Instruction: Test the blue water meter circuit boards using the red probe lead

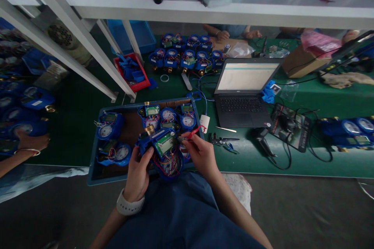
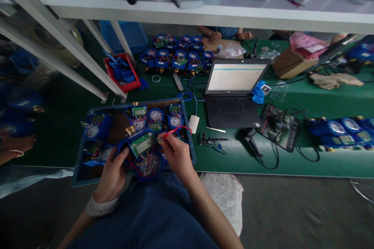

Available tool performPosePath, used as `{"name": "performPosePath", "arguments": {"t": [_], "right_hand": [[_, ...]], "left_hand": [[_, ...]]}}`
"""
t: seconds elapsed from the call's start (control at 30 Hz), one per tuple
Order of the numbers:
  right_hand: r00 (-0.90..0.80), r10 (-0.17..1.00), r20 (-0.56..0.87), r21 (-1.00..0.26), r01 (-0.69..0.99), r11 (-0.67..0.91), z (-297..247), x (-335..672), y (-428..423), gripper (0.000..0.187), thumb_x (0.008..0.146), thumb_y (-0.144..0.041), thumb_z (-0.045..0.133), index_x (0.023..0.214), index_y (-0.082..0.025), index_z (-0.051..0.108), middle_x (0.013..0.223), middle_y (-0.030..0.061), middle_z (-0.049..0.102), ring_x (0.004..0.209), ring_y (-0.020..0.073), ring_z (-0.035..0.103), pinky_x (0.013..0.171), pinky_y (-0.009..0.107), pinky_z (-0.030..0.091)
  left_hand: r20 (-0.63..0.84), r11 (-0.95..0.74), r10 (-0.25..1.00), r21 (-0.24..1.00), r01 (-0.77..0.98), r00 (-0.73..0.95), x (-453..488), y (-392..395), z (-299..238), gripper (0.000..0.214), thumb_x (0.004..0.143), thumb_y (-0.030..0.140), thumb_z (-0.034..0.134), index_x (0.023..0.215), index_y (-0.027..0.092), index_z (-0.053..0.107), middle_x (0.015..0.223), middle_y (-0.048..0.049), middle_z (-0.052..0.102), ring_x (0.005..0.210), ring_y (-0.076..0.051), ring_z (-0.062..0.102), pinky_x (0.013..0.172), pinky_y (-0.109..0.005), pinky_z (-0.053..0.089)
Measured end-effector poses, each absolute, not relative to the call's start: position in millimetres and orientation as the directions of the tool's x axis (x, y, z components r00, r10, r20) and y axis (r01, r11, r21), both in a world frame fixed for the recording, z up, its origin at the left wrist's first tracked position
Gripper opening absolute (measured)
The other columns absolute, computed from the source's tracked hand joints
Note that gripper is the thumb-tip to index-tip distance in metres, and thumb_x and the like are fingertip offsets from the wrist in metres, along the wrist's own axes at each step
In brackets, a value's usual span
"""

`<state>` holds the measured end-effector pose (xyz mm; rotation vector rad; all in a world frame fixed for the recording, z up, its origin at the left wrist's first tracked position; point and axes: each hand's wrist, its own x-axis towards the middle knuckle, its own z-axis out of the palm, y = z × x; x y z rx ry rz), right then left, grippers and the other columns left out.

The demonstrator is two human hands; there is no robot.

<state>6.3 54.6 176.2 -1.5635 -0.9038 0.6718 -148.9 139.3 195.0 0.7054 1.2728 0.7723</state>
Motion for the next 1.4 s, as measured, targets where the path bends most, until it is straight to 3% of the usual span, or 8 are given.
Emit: {"name": "performPosePath", "arguments": {"t": [0.23, 0.47, 0.97, 1.2, 1.4], "right_hand": [[0.539, 0.841, 0.046, -0.978, 0.194, -0.07, 172, 7, 52, 0.017, 0.091, -0.03, 0.054, 0.1, -0.019, 0.063, 0.079, 0.001, 0.065, 0.063, 0.0135, 0.065, 0.063, 0.024, 0.06], [0.504, 0.861, 0.069, -0.956, 0.28, -0.088, 177, 9, 53, 0.016, 0.09, -0.029, 0.055, 0.098, -0.019, 0.064, 0.08, 0.0025, 0.067, 0.065, 0.0149, 0.065, 0.064, 0.024, 0.057], [0.509, 0.843, 0.171, -0.916, 0.397, -0.054, 175, -3, 66, 0.017, 0.092, -0.023, 0.049, 0.097, -0.016, 0.063, 0.086, 0.0079, 0.071, 0.079, 0.0192, 0.068, 0.072, 0.026, 0.052], [0.537, 0.83, 0.15, -0.941, 0.335, -0.047, 175, -3, 67, 0.017, 0.089, -0.025, 0.051, 0.096, -0.017, 0.065, 0.089, 0.0095, 0.071, 0.084, 0.0215, 0.068, 0.075, 0.029, 0.052], [0.585, 0.809, 0.052, -0.991, 0.131, -0.031, 173, -4, 68, 0.012, 0.083, -0.025, 0.06, 0.09, -0.019, 0.067, 0.083, 0.0063, 0.072, 0.079, 0.0217, 0.07, 0.072, 0.031, 0.056]], "left_hand": [[-0.54, 0.555, 0.829, 0.827, -0.09, 0.146, -149, 139, 190, 0.049, 0.055, 0.04, 0.084, 0.093, 0.019, 0.062, 0.088, 0.0009, 0.068, 0.087, -0.018, 0.062, 0.079, -0.028, 0.047], [-0.503, 0.511, 0.854, 0.858, -0.042, 0.134, -150, 138, 187, 0.054, 0.052, 0.043, 0.084, 0.094, 0.019, 0.058, 0.085, 0.0016, 0.066, 0.079, -0.016, 0.06, 0.073, -0.028, 0.046], [-0.409, 0.395, 0.908, 0.908, 0.139, 0.091, -158, 143, 182, 0.045, 0.056, 0.043, 0.081, 0.085, 0.021, 0.056, 0.077, 0.0043, 0.059, 0.073, -0.015, 0.057, 0.07, -0.027, 0.045], [-0.441, 0.429, 0.893, 0.893, 0.134, 0.084, -160, 145, 180, 0.047, 0.056, 0.041, 0.082, 0.089, 0.02, 0.057, 0.08, 0.0032, 0.062, 0.075, -0.016, 0.058, 0.07, -0.028, 0.045], [-0.491, 0.49, 0.869, 0.871, 0.028, 0.06, -155, 145, 182, 0.047, 0.049, 0.037, 0.085, 0.085, 0.021, 0.059, 0.077, 0.0052, 0.063, 0.074, -0.013, 0.058, 0.068, -0.023, 0.045]]}}
